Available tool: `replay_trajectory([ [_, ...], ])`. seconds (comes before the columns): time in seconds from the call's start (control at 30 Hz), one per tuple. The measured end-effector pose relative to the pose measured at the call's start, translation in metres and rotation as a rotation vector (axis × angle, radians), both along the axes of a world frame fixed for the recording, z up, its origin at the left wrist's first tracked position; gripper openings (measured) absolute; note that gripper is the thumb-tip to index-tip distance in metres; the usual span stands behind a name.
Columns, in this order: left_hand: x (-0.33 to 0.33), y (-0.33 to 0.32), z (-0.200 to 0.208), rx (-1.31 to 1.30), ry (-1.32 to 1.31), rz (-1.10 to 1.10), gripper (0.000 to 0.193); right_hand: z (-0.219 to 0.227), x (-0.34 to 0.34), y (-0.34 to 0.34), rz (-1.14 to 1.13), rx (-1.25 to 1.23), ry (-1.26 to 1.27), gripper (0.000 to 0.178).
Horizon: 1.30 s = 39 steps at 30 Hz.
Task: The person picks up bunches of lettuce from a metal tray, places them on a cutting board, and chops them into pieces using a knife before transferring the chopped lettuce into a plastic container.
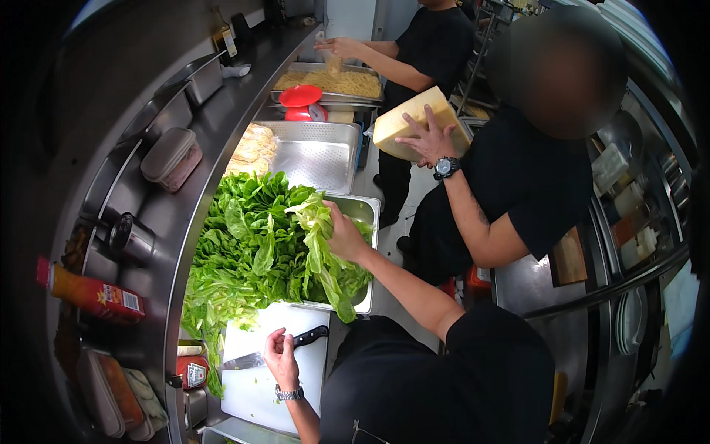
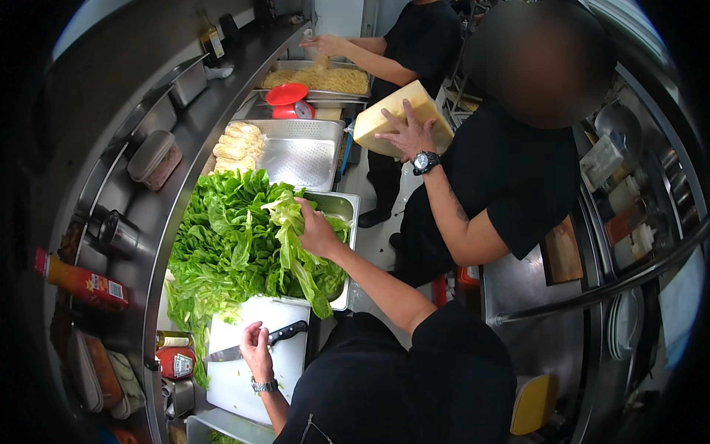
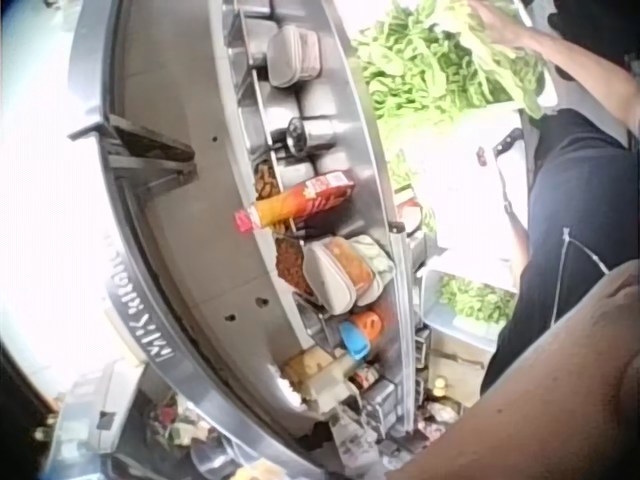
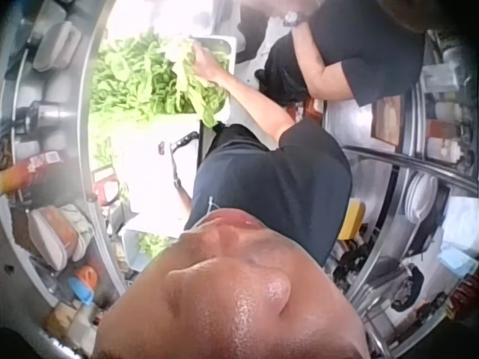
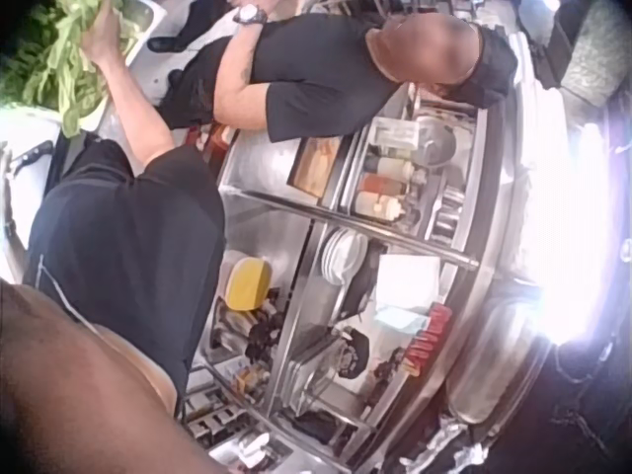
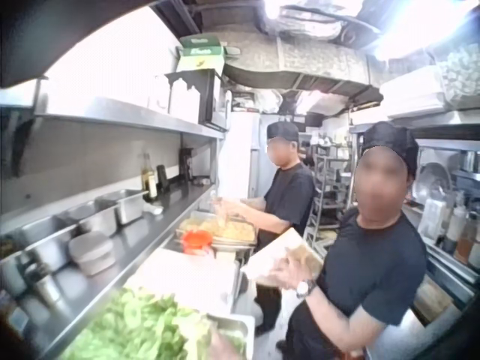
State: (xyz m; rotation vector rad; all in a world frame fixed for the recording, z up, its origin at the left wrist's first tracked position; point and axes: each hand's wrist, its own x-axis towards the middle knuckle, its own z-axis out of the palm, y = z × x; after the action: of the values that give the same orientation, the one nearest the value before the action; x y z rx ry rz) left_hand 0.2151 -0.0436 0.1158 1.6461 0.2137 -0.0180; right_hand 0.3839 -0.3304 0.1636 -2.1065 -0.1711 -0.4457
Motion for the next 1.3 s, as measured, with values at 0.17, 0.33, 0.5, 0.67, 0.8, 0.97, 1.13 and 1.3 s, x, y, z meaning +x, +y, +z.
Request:
replay_trajectory([
  [0.17,-0.001,-0.003,-0.001,-0.016,-0.026,0.019,0.02,0.007,-0.003,-0.001,0.01,0.04,0.031,0.08],
  [0.33,-0.004,0.001,-0.002,-0.002,-0.014,0.031,0.021,0.01,-0.003,0.003,-0.012,0.007,0.082,0.076],
  [0.5,-0.004,-0.002,0.002,-0.028,0.003,0.03,0.021,0.015,-0.001,0.001,-0.013,0.006,0.096,0.076],
  [0.67,-0.006,0.001,-0.001,-0.012,0.013,0.032,0.021,0.021,-0.002,0.004,0.02,0.045,0.011,0.077],
  [0.8,-0.006,0.0,-0.002,-0.018,0.014,0.038,0.021,0.026,-0.002,0.005,0.03,0.069,-0.002,0.077],
  [0.97,-0.007,0.0,-0.002,0.004,0.021,0.044,0.021,0.029,0.002,0.004,0.01,0.059,0.021,0.077],
  [1.13,-0.007,0.003,-0.005,-0.014,0.023,0.039,0.022,0.047,-0.007,0.009,0.014,0.099,0.05,0.081],
  [1.3,-0.008,0.005,-0.013,-0.017,0.01,0.041,0.023,0.054,-0.007,0.01,0.003,0.122,0.045,0.081],
])
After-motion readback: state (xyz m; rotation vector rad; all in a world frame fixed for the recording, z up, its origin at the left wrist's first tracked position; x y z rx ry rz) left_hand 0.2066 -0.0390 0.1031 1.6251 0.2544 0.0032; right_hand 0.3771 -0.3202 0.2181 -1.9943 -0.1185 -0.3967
